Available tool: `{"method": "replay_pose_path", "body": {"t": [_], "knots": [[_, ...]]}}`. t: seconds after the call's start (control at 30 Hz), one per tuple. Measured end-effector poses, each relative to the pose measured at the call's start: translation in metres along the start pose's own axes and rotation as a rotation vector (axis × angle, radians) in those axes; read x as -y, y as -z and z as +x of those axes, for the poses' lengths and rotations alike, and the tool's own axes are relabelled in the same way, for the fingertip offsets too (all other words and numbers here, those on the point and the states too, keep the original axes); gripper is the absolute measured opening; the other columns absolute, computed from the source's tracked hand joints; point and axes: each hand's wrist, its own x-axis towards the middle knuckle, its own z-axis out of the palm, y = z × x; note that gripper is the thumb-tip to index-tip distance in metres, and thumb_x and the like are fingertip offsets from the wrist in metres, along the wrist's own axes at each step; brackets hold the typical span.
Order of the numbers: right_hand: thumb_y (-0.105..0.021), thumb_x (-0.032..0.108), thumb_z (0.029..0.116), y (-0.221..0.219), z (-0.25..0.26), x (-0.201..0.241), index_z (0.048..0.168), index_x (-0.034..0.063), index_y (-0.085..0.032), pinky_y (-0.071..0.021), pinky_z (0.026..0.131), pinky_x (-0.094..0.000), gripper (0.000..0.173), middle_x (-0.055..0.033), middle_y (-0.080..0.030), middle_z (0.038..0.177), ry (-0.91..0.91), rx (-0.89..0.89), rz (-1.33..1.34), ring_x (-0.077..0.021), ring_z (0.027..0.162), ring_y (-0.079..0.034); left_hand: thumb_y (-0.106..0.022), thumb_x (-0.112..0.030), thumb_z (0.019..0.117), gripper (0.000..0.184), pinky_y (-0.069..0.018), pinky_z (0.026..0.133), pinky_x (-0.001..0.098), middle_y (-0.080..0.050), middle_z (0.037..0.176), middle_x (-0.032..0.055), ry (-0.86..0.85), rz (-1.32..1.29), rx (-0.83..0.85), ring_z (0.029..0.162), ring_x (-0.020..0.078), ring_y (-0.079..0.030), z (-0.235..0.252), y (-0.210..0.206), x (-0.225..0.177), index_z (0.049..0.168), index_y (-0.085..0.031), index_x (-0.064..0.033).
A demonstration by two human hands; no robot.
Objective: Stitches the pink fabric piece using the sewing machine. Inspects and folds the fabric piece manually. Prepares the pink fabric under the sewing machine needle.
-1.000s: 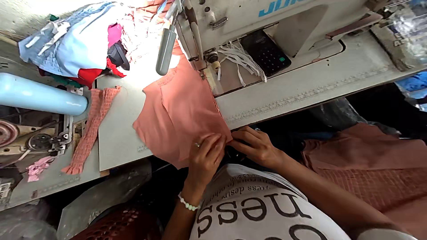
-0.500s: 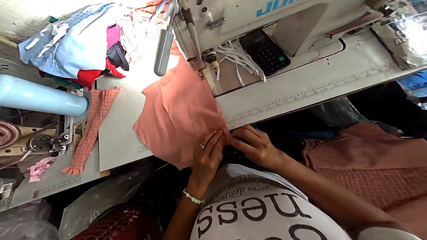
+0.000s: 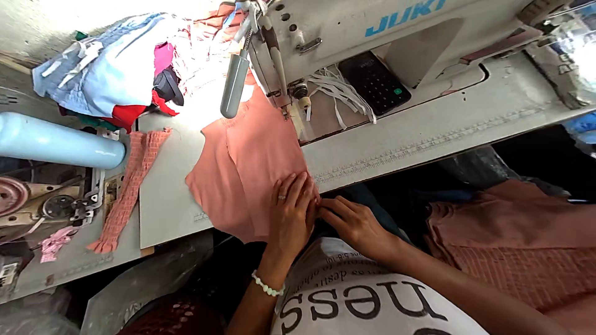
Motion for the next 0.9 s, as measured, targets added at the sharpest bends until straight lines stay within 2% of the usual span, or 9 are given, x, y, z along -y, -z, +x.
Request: {"method": "replay_pose_path", "body": {"t": [0.1, 0.2, 0.27, 0.37, 0.47, 0.57, 0.7, 0.83, 0.9], "knots": [[-0.055, -0.001, 0.0984, 0.000, 0.011, -0.005, 0.097, 0.0037, -0.071, -0.0564, 0.064, -0.0298, 0.016, -0.0132, -0.073, 0.097, 0.000, 0.009, -0.028, -0.0238, 0.078, -0.069, -0.056, -0.032, 0.1026, 0.037, -0.0402, 0.112, 0.0581, -0.065, 0.140, 0.0096, 0.012, 0.005, -0.002, 0.135, 0.0338, -0.056, 0.004, -0.001, 0.010, 0.132, -0.071, -0.0152], [-0.055, -0.002, 0.0969, -0.003, 0.027, -0.013, 0.096, 0.0025, -0.071, -0.0557, 0.059, -0.0321, 0.017, -0.0137, -0.074, 0.096, 0.001, 0.018, -0.054, -0.0250, 0.073, -0.069, -0.054, -0.035, 0.1033, 0.041, -0.0373, 0.114, 0.0567, -0.066, 0.139, 0.0059, 0.011, 0.029, -0.009, 0.135, 0.0287, -0.057, 0.016, -0.001, 0.022, 0.134, -0.068, -0.0113], [-0.055, -0.002, 0.0968, -0.007, 0.036, -0.018, 0.095, 0.0015, -0.071, -0.0557, 0.058, -0.0330, 0.017, -0.0143, -0.074, 0.096, 0.000, 0.020, -0.056, -0.0258, 0.072, -0.070, -0.055, -0.035, 0.1038, 0.039, -0.0352, 0.116, 0.0562, -0.066, 0.138, 0.0060, 0.010, 0.019, -0.008, 0.136, 0.0272, -0.056, 0.023, -0.001, 0.030, 0.130, -0.069, -0.0101], [-0.055, -0.002, 0.0971, -0.013, 0.048, -0.027, 0.095, 0.0011, -0.071, -0.0573, 0.060, -0.0337, 0.017, -0.0146, -0.074, 0.096, -0.003, 0.013, -0.054, -0.0262, 0.074, -0.071, -0.055, -0.032, 0.1045, 0.032, -0.0343, 0.116, 0.0593, -0.065, 0.140, 0.0070, -0.016, -0.010, 0.000, 0.139, 0.0300, -0.053, 0.035, -0.001, 0.041, 0.124, -0.074, -0.0162], [-0.055, -0.003, 0.0969, -0.019, 0.059, -0.035, 0.094, 0.0007, -0.071, -0.0565, 0.058, -0.0335, 0.017, -0.0145, -0.074, 0.095, 0.000, 0.003, -0.077, -0.0257, 0.072, -0.071, -0.054, -0.035, 0.1047, 0.033, -0.0331, 0.115, 0.0633, -0.061, 0.142, 0.0119, -0.022, 0.006, 0.028, 0.141, 0.0333, -0.049, 0.047, -0.001, 0.053, 0.128, -0.073, -0.0226], [-0.057, -0.004, 0.0945, -0.022, 0.069, -0.042, 0.093, 0.0003, -0.072, -0.0557, 0.056, -0.0340, 0.015, -0.0146, -0.074, 0.096, -0.005, 0.017, -0.099, -0.0261, 0.070, -0.070, -0.055, -0.036, 0.1034, 0.034, -0.0326, 0.114, 0.0648, -0.061, 0.142, 0.0118, -0.040, 0.030, 0.039, 0.140, 0.0337, -0.050, 0.061, 0.000, 0.063, 0.131, -0.072, -0.0240], [-0.061, -0.004, 0.0921, -0.027, 0.082, -0.054, 0.094, -0.0005, -0.073, -0.0563, 0.056, -0.0352, 0.012, -0.0150, -0.073, 0.099, -0.003, 0.033, -0.115, -0.0265, 0.071, -0.070, -0.057, -0.037, 0.1026, 0.037, -0.0362, 0.112, 0.0635, -0.062, 0.143, 0.0107, -0.055, 0.033, 0.038, 0.139, 0.0342, -0.052, 0.081, 0.000, 0.077, 0.133, -0.071, -0.0203], [-0.064, -0.003, 0.0909, -0.028, 0.095, -0.064, 0.097, -0.0014, -0.074, -0.0581, 0.059, -0.0371, 0.012, -0.0164, -0.073, 0.103, -0.009, 0.045, -0.117, -0.0280, 0.076, -0.072, -0.061, -0.033, 0.1002, 0.044, -0.0393, 0.110, 0.0615, -0.062, 0.142, 0.0115, -0.059, 0.036, 0.021, 0.137, 0.0325, -0.054, 0.098, -0.002, 0.089, 0.134, -0.066, -0.0054], [-0.065, -0.003, 0.0900, -0.029, 0.103, -0.069, 0.097, -0.0021, -0.074, -0.0590, 0.060, -0.0381, 0.011, -0.0173, -0.074, 0.103, -0.012, 0.052, -0.122, -0.0291, 0.078, -0.073, -0.063, -0.029, 0.0991, 0.042, -0.0385, 0.111, 0.0615, -0.062, 0.143, 0.0114, -0.065, 0.026, 0.020, 0.138, 0.0325, -0.054, 0.107, -0.002, 0.095, 0.133, -0.067, -0.0045]]}}
